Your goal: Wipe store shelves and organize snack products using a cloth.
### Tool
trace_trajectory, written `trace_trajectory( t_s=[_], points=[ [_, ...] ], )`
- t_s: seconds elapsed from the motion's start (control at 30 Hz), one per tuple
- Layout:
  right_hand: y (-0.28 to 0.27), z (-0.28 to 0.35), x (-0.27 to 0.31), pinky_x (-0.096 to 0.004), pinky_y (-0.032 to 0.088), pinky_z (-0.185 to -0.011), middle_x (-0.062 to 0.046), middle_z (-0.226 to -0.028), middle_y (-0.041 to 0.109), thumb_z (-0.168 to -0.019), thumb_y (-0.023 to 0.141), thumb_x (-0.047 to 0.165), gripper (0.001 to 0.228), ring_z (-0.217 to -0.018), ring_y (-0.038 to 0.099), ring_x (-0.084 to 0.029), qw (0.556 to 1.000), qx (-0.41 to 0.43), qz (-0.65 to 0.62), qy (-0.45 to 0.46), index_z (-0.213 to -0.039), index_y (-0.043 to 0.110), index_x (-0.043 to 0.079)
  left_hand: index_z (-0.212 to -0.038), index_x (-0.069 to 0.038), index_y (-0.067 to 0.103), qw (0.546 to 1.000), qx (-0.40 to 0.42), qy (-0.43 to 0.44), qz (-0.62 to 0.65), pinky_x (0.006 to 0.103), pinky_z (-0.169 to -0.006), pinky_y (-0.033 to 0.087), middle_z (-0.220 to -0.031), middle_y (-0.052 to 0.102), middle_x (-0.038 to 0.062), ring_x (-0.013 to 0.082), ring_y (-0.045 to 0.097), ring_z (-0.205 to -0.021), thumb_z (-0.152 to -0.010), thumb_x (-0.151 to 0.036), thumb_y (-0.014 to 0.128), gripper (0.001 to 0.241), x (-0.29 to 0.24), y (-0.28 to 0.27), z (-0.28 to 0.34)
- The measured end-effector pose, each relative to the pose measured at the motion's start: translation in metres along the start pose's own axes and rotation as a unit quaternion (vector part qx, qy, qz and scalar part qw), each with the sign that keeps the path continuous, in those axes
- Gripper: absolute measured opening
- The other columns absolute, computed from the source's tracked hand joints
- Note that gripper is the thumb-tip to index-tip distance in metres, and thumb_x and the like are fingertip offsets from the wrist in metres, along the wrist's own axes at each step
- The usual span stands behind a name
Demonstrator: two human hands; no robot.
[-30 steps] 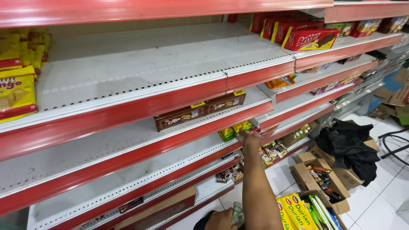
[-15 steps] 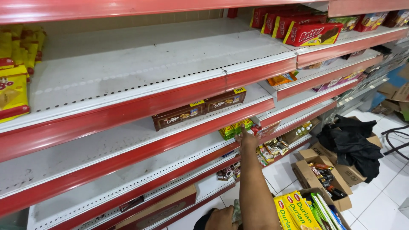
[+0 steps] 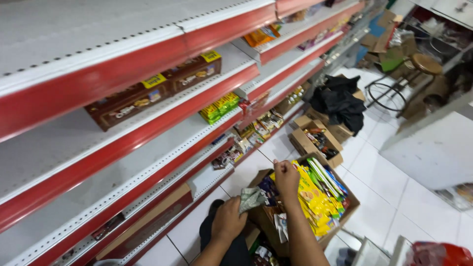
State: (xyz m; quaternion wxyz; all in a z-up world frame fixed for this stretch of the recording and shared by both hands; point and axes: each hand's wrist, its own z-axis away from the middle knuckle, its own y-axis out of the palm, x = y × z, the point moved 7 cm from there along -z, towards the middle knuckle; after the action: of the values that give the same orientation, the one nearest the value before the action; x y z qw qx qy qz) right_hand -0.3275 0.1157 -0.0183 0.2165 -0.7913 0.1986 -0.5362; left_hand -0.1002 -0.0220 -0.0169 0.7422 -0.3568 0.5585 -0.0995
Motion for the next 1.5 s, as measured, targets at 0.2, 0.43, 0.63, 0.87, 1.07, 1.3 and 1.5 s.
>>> trace_trajectory(
  t_s=[0.2, 0.43, 0.63, 0.87, 1.07, 1.3, 1.5],
  points=[
    [-0.123, -0.005, -0.055, -0.050, 0.049, -0.092, -0.019, -0.110, 0.070, -0.094, 0.071, 0.025, 0.023, -0.105, 0.062, -0.037, 0.967, -0.078, 0.240, 0.030, -0.106, 0.071, 0.004, -0.121, -0.005, 0.065, 0.994, -0.059, 0.093, -0.016, 0.0444, -0.103, 0.044, -0.124, 0.063, 0.013, 0.0342, 0.057, -0.119, -0.084, -0.018, 0.070, 0.039, -0.012, 0.021, 0.004],
    [-0.131, -0.039, -0.202, -0.072, 0.024, -0.106, -0.017, -0.154, 0.045, -0.092, 0.062, 0.026, 0.057, -0.145, 0.030, -0.042, 0.936, 0.062, 0.329, 0.112, -0.144, 0.051, 0.004, -0.120, -0.006, 0.066, 0.995, -0.025, 0.083, -0.041, 0.0449, -0.106, 0.043, -0.123, 0.064, 0.013, 0.0336, 0.059, -0.119, -0.083, -0.021, 0.072, 0.040, -0.028, 0.030, 0.004],
    [-0.141, -0.017, -0.170, -0.082, 0.004, -0.113, -0.010, -0.144, 0.059, -0.098, 0.060, 0.040, 0.043, -0.151, 0.034, -0.030, 0.892, 0.143, 0.384, 0.191, -0.134, 0.066, 0.017, -0.121, -0.006, 0.065, 0.997, -0.015, 0.059, -0.042, 0.0450, -0.107, 0.043, -0.125, 0.064, 0.014, 0.0344, 0.059, -0.119, -0.083, -0.021, 0.072, 0.041, -0.020, 0.037, 0.000],
    [-0.172, -0.007, -0.156, -0.055, 0.042, -0.109, -0.018, -0.111, 0.076, -0.100, 0.068, 0.041, 0.033, -0.107, 0.069, -0.036, 0.935, 0.007, 0.280, 0.215, -0.121, 0.078, 0.017, -0.141, -0.013, 0.046, 0.999, -0.020, -0.012, 0.036, 0.0511, -0.096, 0.052, -0.122, 0.067, 0.021, 0.0420, 0.065, -0.111, -0.089, -0.021, 0.066, 0.057, -0.028, 0.023, 0.007],
    [-0.149, 0.067, -0.084, -0.035, 0.055, -0.079, -0.007, -0.101, 0.073, -0.101, 0.068, 0.023, 0.021, -0.087, 0.068, -0.018, 0.920, 0.008, -0.242, 0.309, -0.115, 0.071, 0.008, -0.135, -0.015, 0.051, 0.972, -0.112, 0.034, 0.204, 0.0458, -0.090, 0.055, -0.117, 0.071, 0.022, 0.0388, 0.070, -0.109, -0.098, -0.012, 0.058, 0.038, 0.024, 0.037, 0.004],
    [-0.053, 0.191, 0.064, -0.035, 0.059, -0.077, -0.007, -0.101, 0.073, -0.090, 0.068, 0.004, 0.030, -0.089, 0.070, -0.018, 0.789, 0.302, -0.447, 0.294, -0.119, 0.059, 0.005, -0.129, -0.010, 0.063, 0.826, -0.042, -0.072, 0.557, 0.0353, -0.092, 0.054, -0.129, 0.068, 0.009, 0.0219, 0.065, -0.112, -0.100, -0.024, 0.054, 0.033, 0.041, -0.027, 0.067],
    [0.030, 0.309, 0.073, -0.031, 0.053, -0.084, -0.009, -0.102, 0.072, -0.098, 0.067, 0.014, 0.026, -0.093, 0.067, -0.015, 0.745, 0.498, -0.383, 0.224, -0.117, 0.062, -0.003, -0.129, -0.009, 0.057, 0.780, -0.084, -0.117, 0.609, 0.0339, -0.087, 0.056, -0.111, 0.067, 0.005, 0.0151, 0.065, -0.102, -0.097, -0.035, 0.062, 0.042, 0.089, -0.077, 0.146]
  ],
)
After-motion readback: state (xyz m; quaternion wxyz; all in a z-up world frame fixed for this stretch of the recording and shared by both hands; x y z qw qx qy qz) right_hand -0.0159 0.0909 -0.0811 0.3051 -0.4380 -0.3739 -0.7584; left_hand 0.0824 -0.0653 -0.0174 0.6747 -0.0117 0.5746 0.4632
